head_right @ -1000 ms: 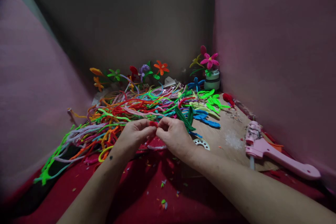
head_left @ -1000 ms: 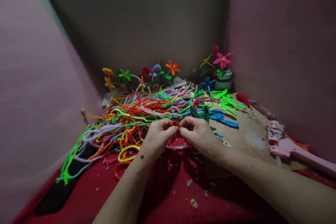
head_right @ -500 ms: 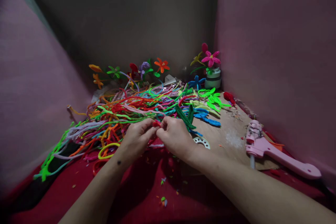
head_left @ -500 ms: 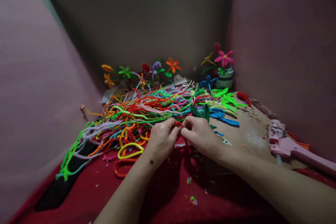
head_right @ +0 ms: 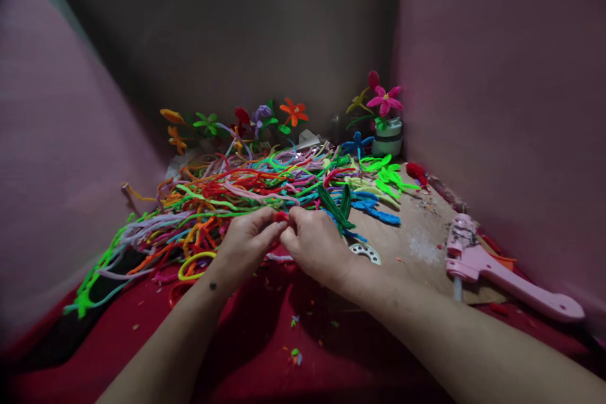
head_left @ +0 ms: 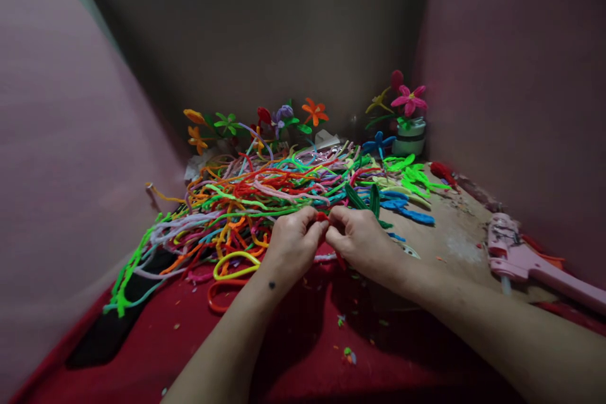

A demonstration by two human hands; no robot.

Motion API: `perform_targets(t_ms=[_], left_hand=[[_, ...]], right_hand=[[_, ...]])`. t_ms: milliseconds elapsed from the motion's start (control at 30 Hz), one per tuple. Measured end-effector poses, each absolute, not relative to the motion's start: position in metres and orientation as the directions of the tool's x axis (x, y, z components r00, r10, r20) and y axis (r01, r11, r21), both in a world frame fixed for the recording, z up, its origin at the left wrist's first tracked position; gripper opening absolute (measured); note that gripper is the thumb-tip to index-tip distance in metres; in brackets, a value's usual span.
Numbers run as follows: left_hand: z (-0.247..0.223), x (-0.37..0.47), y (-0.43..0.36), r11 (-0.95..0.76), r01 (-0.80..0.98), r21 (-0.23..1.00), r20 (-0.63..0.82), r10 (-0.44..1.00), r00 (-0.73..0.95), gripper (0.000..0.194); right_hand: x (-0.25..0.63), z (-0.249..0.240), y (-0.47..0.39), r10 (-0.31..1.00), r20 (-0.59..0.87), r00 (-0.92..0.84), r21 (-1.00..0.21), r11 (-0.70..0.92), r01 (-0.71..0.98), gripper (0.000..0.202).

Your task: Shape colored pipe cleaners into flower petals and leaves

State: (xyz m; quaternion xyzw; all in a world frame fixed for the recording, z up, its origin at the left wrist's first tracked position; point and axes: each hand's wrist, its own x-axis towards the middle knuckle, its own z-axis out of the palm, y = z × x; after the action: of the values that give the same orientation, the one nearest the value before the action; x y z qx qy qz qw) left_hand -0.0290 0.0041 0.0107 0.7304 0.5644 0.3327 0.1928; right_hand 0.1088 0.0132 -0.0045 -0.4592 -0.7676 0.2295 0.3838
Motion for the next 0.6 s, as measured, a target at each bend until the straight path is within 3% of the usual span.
perform_targets(t_ms=[100, 233, 333, 467, 600], left_hand=[[0.012, -0.028, 0.003, -0.297, 0.693, 0.657, 0.293, 0.948, 0.127, 0.020], [0.016, -0.034, 0.007, -0.213, 0.517, 0.829, 0.192, 0.977, 0.095, 0.022], [0.021, -0.037, 0.008, -0.121, 0.352, 0.928, 0.080, 0.988, 0.130, 0.024], [0.027, -0.036, 0.006, -0.075, 0.212, 0.974, 0.040, 0.986, 0.163, 0.023], [0.024, -0.035, 0.007, -0.083, 0.140, 0.987, 0.062, 0.987, 0.150, 0.024]], right_hand=[[0.109, -0.003, 0.013, 0.870, 0.403, -0.282, -0.662, 0.491, 0.566, 0.011], [0.108, 0.004, 0.017, 0.941, 0.137, -0.310, -0.930, 0.230, 0.288, 0.011], [0.108, 0.007, 0.017, 0.930, -0.004, -0.367, -0.994, 0.035, 0.099, 0.010], [0.110, 0.003, 0.016, 0.927, 0.013, -0.374, -1.000, 0.006, -0.020, 0.011], [0.110, 0.002, 0.016, 0.934, 0.043, -0.356, -0.999, 0.033, -0.034, 0.012]])
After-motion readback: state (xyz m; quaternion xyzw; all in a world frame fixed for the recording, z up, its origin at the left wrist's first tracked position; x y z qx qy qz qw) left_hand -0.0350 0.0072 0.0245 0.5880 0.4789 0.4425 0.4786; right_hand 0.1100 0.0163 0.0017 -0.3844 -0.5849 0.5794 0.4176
